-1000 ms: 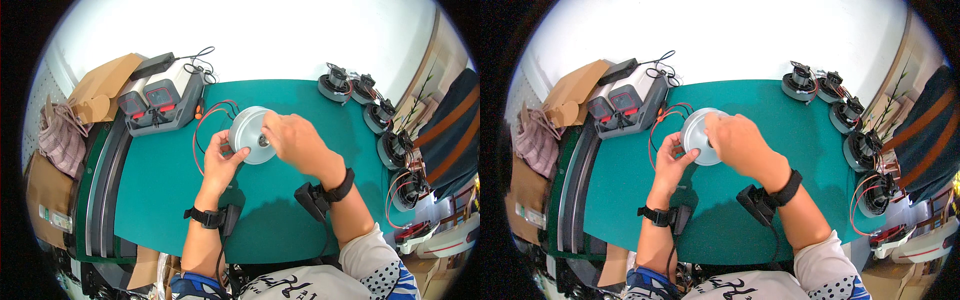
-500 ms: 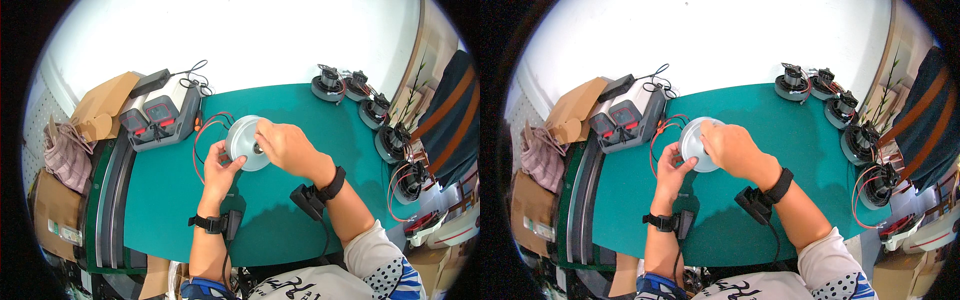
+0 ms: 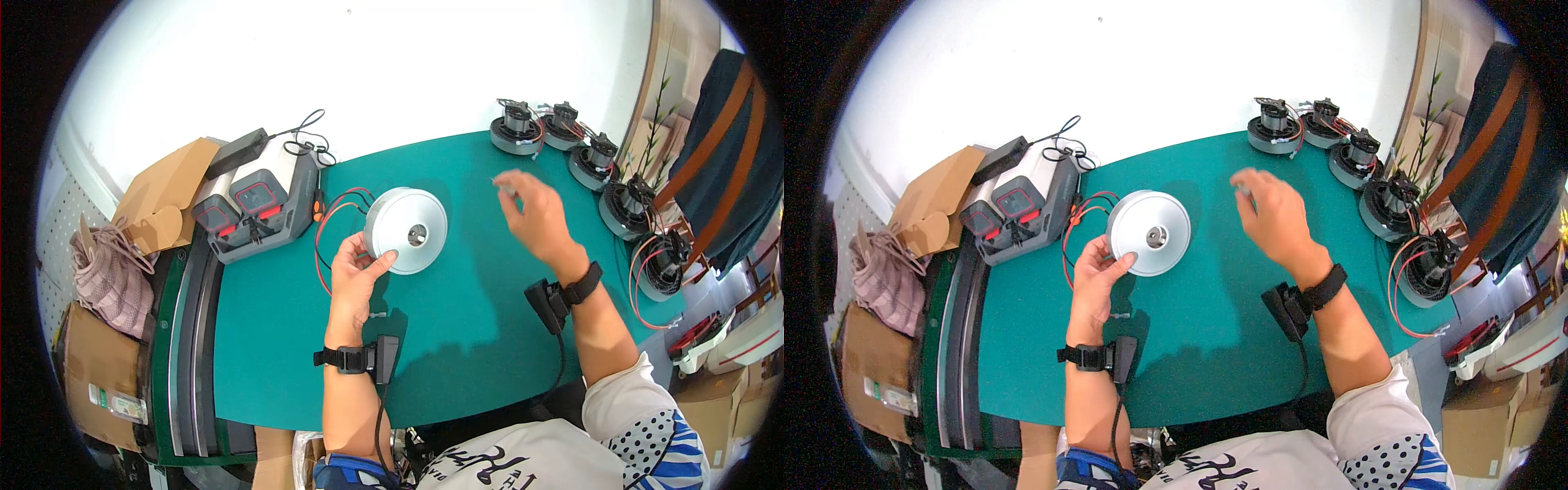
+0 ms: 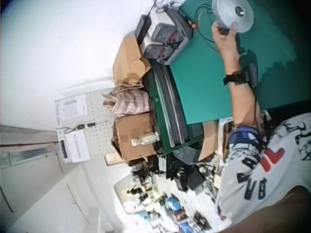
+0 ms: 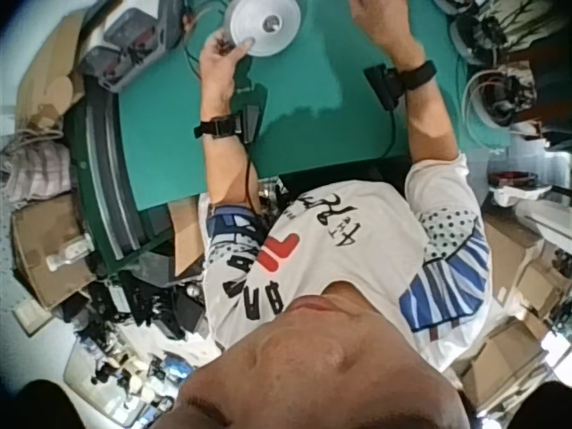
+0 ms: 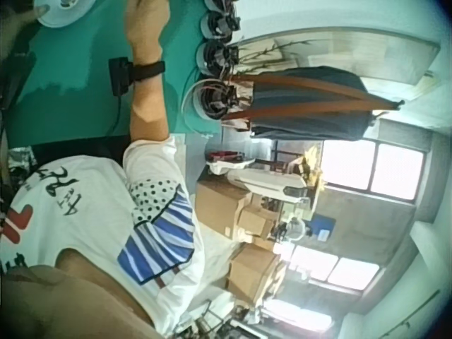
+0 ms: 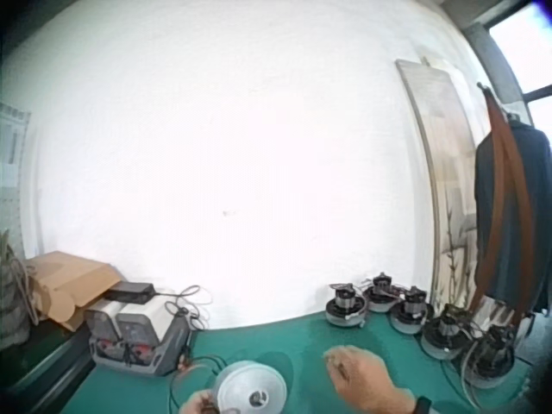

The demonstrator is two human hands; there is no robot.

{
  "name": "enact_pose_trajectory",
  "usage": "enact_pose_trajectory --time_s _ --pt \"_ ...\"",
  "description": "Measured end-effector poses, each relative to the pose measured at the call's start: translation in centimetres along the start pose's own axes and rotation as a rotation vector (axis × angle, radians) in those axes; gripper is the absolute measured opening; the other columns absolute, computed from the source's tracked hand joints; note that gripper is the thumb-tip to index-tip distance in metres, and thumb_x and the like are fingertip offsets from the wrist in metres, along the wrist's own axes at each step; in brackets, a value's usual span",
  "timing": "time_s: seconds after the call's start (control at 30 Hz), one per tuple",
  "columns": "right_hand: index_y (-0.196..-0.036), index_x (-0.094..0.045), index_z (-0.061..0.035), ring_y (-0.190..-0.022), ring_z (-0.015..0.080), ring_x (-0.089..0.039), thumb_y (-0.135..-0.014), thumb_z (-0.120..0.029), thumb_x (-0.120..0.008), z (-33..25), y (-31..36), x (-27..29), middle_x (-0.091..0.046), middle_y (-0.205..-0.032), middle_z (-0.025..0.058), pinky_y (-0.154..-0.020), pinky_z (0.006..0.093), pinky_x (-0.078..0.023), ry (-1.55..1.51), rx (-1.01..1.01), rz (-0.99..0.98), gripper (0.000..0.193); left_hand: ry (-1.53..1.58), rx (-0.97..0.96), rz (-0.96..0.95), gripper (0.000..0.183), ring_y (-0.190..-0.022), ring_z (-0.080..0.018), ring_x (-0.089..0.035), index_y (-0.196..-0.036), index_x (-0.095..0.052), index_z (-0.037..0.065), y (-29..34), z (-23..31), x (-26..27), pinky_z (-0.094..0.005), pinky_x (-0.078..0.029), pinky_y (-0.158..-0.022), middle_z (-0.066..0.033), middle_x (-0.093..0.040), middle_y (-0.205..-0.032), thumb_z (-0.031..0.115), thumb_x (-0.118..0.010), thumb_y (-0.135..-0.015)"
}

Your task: Assembling or inspecting electronic motor or fan components on a workbench.

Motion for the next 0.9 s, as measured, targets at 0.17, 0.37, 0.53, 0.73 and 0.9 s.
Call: enact_pose_trajectory --time_s 0.17,0.37,0.53,0.73,0.9 --pt "-0.091 -0.062 -0.0059 -0.081 0.0337 -0.059 -0.079 -0.01 -0.063 3.4 5.2 -0.8 -0.061 -0.086 0.0132 -0.072 0.0457 -0.046 0.256 -0.078 -0.265 0.012 0.115 0.052 0.018 0.049 -0.093 -0.0152 -0.058 -0.115 -0.053 -0.001 -0.1 -0.7 0.4 -0.03 -0.048 -0.085 -0.0072 -0.061 -0.104 0.003 -0.078 -0.073" --pt "-0.086 -0.063 -0.0064 -0.091 0.0292 -0.058 -0.076 -0.012 -0.066 4.4 6.7 -1.5 -0.061 -0.09 0.0107 -0.079 0.0412 -0.045 0.382 0.005 -0.341 0.012 0.347 0.249 0.063 0.042 -0.097 -0.0182 -0.06 -0.115 -0.053 0.001 0.1 -0.8 0.5 -0.0333 -0.045 -0.091 -0.0072 -0.062 -0.107 -0.002 -0.071 -0.077" --pt "-0.084 -0.062 -0.0073 -0.092 0.027 -0.059 -0.074 -0.009 -0.068 3.5 6.5 -2.2 -0.062 -0.093 0.0099 -0.08 0.0402 -0.045 0.211 0.142 -0.163 0.012 0.272 0.27 0.235 0.066 -0.103 -0.0221 -0.057 -0.124 -0.042 -0.005 -0.2 -0.2 -0.4 -0.0333 -0.042 -0.094 -0.014 -0.058 -0.113 0.005 -0.079 -0.071" --pt "-0.084 -0.062 -0.0074 -0.081 0.0276 -0.061 -0.076 -0.008 -0.067 2.4 6.5 -2.9 -0.063 -0.086 0.0087 -0.071 0.0389 -0.047 0.031 0.133 -0.121 0.009 -0.108 0.092 0.311 0.077 -0.103 -0.023 -0.056 -0.12 -0.043 -0.005 -0.4 0.7 -0.9 -0.0356 -0.044 -0.092 -0.0149 -0.058 -0.112 0.017 -0.089 -0.062" --pt "-0.085 -0.063 -0.0071 -0.078 0.029 -0.061 -0.081 -0.011 -0.066 1.9 6.6 -3.3 -0.064 -0.081 0.0098 -0.069 0.0385 -0.049 -0.125 0.065 -0.15 0.006 -0.312 -0.036 0.268 0.064 -0.093 -0.0193 -0.059 -0.113 -0.049 -0.004 0.1 0.5 -1.5 -0.033 -0.048 -0.082 -0.0123 -0.061 -0.105 0.017 -0.087 -0.065"
Point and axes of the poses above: each hand's wrist, its own y-axis away from the middle knuckle, its own x-axis out of the back of the hand, z = x × y, the point moved 2 cm from there along -y, towards the middle knuckle
